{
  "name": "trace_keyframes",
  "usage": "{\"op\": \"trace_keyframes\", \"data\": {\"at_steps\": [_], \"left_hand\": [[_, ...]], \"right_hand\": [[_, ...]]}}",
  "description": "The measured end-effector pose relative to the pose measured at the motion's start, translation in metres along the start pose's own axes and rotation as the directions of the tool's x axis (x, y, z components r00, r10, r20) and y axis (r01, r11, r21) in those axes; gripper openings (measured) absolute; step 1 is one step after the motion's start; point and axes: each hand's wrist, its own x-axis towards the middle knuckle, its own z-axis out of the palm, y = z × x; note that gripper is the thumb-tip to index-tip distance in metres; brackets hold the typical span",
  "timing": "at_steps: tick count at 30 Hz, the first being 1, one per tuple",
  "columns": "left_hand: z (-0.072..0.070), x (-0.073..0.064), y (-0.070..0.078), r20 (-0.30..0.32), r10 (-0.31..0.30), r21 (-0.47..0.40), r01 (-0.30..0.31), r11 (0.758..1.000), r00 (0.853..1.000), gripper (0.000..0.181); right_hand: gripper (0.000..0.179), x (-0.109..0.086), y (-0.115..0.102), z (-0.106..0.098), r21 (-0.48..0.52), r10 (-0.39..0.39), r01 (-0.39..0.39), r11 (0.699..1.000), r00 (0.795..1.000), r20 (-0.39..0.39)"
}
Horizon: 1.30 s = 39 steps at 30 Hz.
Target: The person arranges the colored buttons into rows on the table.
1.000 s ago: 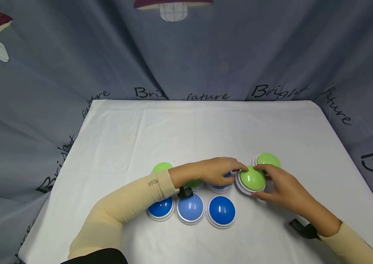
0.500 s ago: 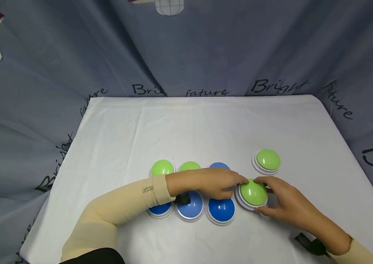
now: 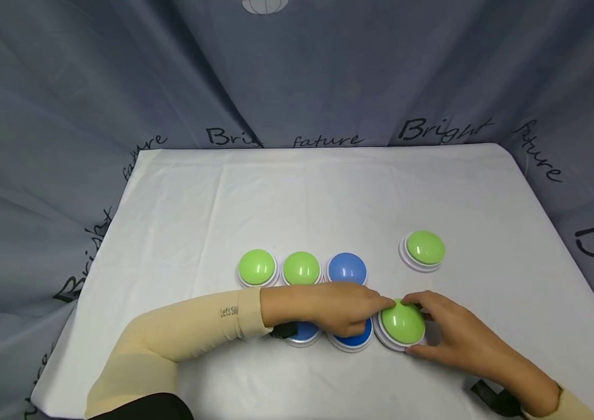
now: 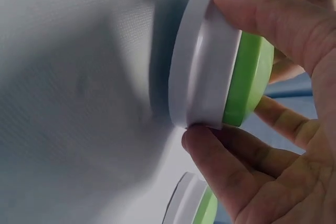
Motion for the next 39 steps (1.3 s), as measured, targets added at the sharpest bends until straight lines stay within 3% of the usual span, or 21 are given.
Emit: {"op": "trace_keyframes", "data": {"at_steps": [12,21,26,30,35,39], "left_hand": [[0.004,-0.002,0.002,0.01,0.018,0.042,-0.018,0.999,1.0,0.059],[0.006,-0.003,-0.003,0.009,0.017,0.003,-0.017,1.0,1.0,0.058],[-0.004,0.005,-0.008,0.005,0.008,-0.069,-0.007,0.998,1.0,0.052],[-0.018,0.016,-0.012,0.004,-0.059,-0.125,0.059,0.99,0.998,0.053],[-0.036,0.036,-0.025,-0.026,-0.135,-0.117,0.131,0.985,0.991,0.051],[-0.048,0.052,-0.039,-0.069,-0.171,-0.111,0.162,0.98,0.983,0.052]], "right_hand": [[0.078,-0.003,0.004,0.004,-0.023,-0.086,0.085,0.996,0.996,-0.033],[0.079,-0.001,0.001,0.008,-0.07,-0.068,0.065,0.995,0.997,-0.034],[0.075,0.005,0.005,-0.001,0.042,-0.058,0.056,0.998,0.998,0.04],[0.052,0.014,0.017,-0.012,0.138,-0.009,0.0,0.99,0.998,0.068],[0.033,0.027,0.041,-0.022,0.077,0.013,-0.008,0.997,0.998,-0.063],[0.038,0.035,0.059,-0.028,0.003,0.022,-0.022,1.0,0.984,-0.179]]}}
